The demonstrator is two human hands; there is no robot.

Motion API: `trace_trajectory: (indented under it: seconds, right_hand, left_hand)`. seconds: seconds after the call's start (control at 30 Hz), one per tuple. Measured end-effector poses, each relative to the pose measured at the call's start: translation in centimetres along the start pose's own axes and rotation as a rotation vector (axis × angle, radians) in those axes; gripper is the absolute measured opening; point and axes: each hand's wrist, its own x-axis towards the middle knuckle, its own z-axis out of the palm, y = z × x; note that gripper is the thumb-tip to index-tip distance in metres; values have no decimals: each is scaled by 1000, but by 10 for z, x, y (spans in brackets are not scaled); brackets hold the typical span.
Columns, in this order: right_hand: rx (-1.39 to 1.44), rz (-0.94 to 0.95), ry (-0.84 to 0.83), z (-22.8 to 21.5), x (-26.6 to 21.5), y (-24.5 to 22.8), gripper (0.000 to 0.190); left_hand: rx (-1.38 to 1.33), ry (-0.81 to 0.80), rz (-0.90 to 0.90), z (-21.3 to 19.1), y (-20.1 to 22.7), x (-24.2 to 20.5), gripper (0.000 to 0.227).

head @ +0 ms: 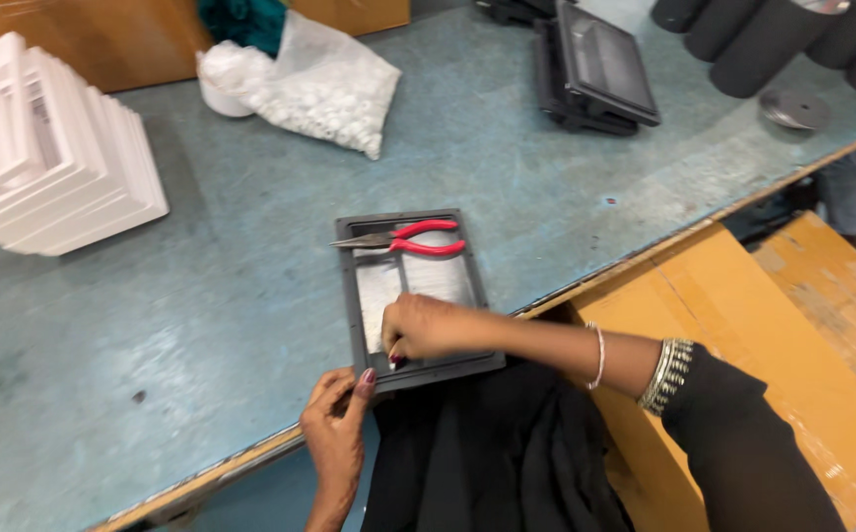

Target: The person picks up a black plastic enclosure, places it on the table, and inserts white plastic fasteners into its corners. She then uses red-handled pliers to press and secure the fasteners into place.

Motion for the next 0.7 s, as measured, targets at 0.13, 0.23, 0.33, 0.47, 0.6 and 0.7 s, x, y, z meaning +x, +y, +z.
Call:
trace_trajectory:
  seconds: [0.13, 0.23, 0.33, 0.47, 0.6, 0.7]
  right_hand:
    - [32, 6, -58, -6, 7, 0, 12]
    - [-314, 29, 231, 19, -13, -22, 4]
    - [-302, -33, 335, 30, -31, -34, 7]
    - [-210, 28, 244, 20, -29, -34, 11]
    - [-100, 97, 156, 11, -20, -32, 9]
    - [49, 107, 42, -3, -10, -22, 13]
  left_hand:
    - [83, 24, 6, 1, 5, -1, 28]
    - [78, 43, 35, 3, 10, -2, 27]
    - [73, 34, 5, 2, 14, -3, 27]
    - [87, 5, -104, 0, 17, 1, 26]
    - [90, -11, -79, 0, 16, 1, 27]
    - [72, -3, -65, 0, 12, 1, 28]
